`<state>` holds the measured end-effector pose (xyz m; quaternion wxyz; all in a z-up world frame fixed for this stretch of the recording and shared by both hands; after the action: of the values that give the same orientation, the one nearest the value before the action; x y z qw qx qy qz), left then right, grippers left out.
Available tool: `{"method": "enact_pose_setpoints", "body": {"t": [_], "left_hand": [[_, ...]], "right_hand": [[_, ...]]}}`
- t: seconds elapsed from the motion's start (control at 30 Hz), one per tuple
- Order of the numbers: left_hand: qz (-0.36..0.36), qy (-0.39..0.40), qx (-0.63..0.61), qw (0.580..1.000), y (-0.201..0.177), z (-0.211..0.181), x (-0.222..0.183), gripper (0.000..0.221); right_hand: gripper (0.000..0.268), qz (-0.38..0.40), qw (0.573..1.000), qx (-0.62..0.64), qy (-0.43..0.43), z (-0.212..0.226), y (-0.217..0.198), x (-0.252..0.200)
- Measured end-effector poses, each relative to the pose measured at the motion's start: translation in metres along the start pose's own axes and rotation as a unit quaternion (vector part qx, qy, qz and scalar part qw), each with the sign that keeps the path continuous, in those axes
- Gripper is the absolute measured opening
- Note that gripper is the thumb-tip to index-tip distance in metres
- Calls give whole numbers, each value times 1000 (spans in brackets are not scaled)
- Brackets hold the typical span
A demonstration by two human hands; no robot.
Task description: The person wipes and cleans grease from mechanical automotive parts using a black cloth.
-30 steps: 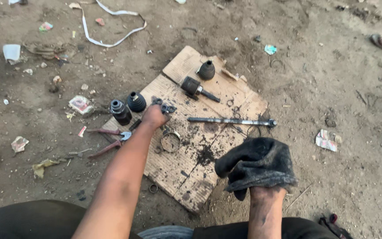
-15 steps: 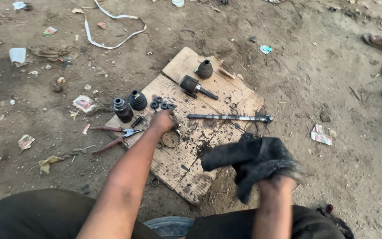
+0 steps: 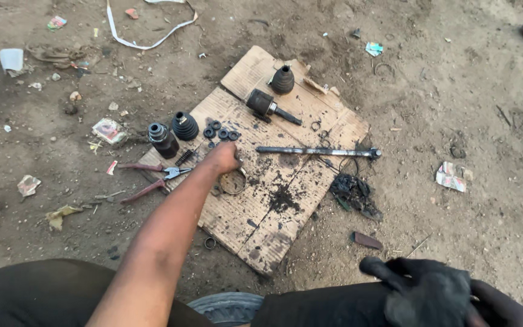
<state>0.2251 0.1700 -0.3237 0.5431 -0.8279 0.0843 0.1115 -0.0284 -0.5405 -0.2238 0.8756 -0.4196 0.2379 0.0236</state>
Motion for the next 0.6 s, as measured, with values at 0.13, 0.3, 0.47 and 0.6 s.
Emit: {"method": "enact_pose_setpoints", "body": {"t": [0.13,0.3,0.47,0.6], "left_hand": [[16,5,-24,1000,1,9,1,33],[-44,-83,-168,981,16,37,-6,35],[-134,-131,-286,940,3,43,-31,27],[-111,-137,-436,883,-33,14,-39,27]], "right_hand": [[56,-46,998,39,3,8,-10,-35],[54,-85,993,73,-23,99,-22,-62],[51,-105,985,117,-75,169,-33,-133],[49,-86,979,124,-137,228,-28,-142]]}}
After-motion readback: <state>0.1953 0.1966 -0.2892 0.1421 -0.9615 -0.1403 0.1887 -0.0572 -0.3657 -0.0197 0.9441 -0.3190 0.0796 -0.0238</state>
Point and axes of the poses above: each hand's wrist, its own x-axis towards the middle knuckle, its own y-axis out of the palm, z = x × y, the point moved 8 cm from there along x, towards the middle knuckle, and after that the axes turned 5 degrees about x, right-handed, at the moved point
